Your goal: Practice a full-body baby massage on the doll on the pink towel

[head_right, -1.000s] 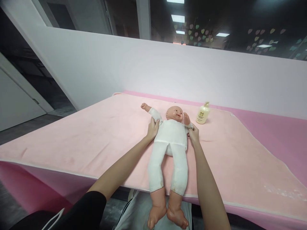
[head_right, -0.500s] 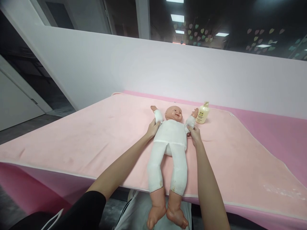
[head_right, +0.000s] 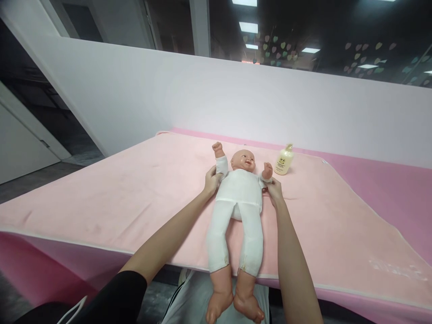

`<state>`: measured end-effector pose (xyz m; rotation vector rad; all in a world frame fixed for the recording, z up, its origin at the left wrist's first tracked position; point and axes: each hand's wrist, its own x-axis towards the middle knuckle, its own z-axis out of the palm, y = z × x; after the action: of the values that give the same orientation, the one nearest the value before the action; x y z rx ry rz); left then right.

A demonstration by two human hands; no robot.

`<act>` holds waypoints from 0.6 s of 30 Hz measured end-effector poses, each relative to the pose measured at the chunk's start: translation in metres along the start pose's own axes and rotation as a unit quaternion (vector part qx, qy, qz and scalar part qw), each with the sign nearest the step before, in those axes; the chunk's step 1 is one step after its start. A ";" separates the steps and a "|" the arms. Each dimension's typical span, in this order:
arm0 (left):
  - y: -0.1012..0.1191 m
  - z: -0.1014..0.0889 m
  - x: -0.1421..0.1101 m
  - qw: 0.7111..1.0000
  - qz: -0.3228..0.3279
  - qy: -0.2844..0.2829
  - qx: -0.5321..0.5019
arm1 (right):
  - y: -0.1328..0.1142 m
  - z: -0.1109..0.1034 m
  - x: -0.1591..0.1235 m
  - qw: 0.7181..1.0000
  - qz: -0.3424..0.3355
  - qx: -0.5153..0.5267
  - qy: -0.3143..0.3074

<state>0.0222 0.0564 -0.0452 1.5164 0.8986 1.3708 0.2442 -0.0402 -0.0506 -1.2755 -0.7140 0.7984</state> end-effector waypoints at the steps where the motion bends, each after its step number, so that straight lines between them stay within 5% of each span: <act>1: 0.000 -0.001 0.001 1.000 -0.006 0.000 0.000 | 0.001 0.002 -0.001 0.999 -0.004 -0.032 0.000; 9: 0.003 -0.003 0.000 0.982 -0.071 -0.001 0.177 | 0.006 0.006 0.005 0.983 -0.047 -0.172 0.049; 18: -0.001 -0.002 0.002 0.988 -0.078 0.021 0.128 | 0.004 0.002 0.000 0.996 0.000 -0.081 0.024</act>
<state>0.0207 0.0590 -0.0458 1.5747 1.2321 1.2123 0.2424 -0.0391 -0.0543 -1.4349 -0.7520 0.7182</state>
